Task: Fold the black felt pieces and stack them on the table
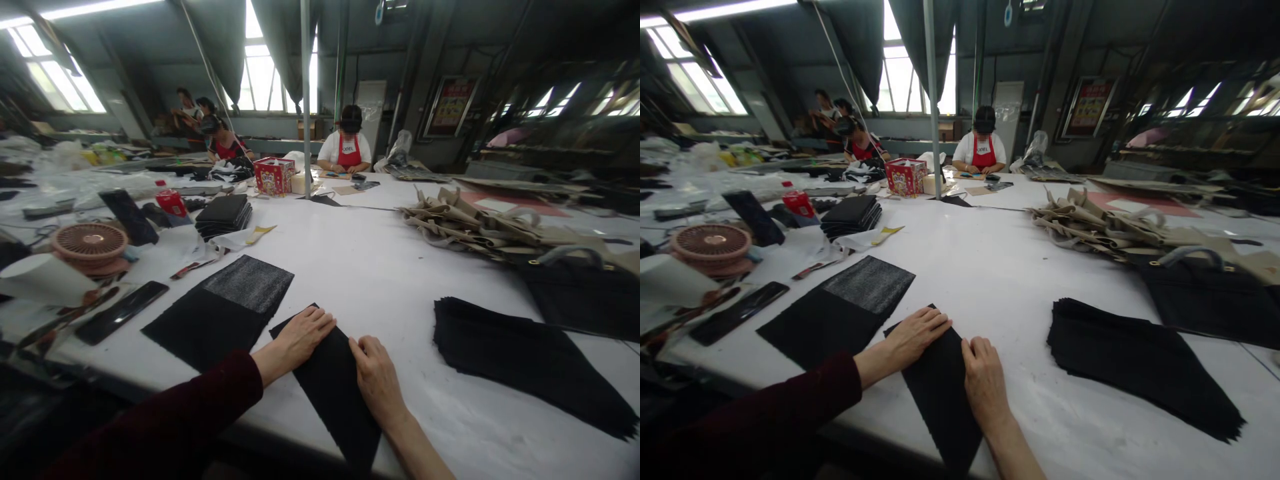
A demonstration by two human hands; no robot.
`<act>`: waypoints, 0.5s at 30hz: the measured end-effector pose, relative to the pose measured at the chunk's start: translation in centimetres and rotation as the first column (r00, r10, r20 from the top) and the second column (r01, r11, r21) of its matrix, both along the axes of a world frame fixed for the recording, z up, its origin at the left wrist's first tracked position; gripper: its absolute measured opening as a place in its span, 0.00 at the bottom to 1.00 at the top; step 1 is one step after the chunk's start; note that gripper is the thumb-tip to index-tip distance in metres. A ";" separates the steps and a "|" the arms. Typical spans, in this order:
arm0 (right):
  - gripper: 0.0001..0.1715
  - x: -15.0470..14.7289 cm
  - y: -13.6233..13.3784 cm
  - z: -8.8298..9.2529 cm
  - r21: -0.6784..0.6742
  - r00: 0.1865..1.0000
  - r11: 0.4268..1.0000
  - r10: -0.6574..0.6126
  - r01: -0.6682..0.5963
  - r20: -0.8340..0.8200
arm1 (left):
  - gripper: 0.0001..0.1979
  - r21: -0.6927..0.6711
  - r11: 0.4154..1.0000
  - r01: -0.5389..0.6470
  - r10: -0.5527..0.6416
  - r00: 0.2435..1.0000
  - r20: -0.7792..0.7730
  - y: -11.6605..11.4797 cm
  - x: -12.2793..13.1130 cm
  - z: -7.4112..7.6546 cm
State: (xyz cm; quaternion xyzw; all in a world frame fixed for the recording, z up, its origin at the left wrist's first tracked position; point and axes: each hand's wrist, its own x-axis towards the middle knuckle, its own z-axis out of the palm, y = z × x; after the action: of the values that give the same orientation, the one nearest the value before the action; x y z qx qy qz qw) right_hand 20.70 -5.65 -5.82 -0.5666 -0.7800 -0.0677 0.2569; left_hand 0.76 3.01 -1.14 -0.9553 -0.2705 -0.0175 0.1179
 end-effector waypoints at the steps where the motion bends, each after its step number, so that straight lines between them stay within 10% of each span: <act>1: 0.18 0.2 -0.2 0.0 0.001 1.000 1.000 0.002 -0.002 -0.001 | 0.24 -0.007 1.000 0.008 -0.008 1.000 0.003 0.0 0.1 -0.1; 15: 0.18 1.9 -2.0 0.2 0.037 1.000 0.999 0.019 -0.018 -0.008 | 0.27 -0.103 0.990 0.099 -0.099 0.995 0.009 -0.4 0.6 0.1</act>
State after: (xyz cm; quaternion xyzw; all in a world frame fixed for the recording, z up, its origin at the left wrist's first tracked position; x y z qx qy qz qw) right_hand 22.56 -7.64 -5.67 -0.5549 -0.7828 -0.0774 0.2708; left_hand 1.31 2.58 -1.05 -0.9724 -0.2234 -0.0112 0.0670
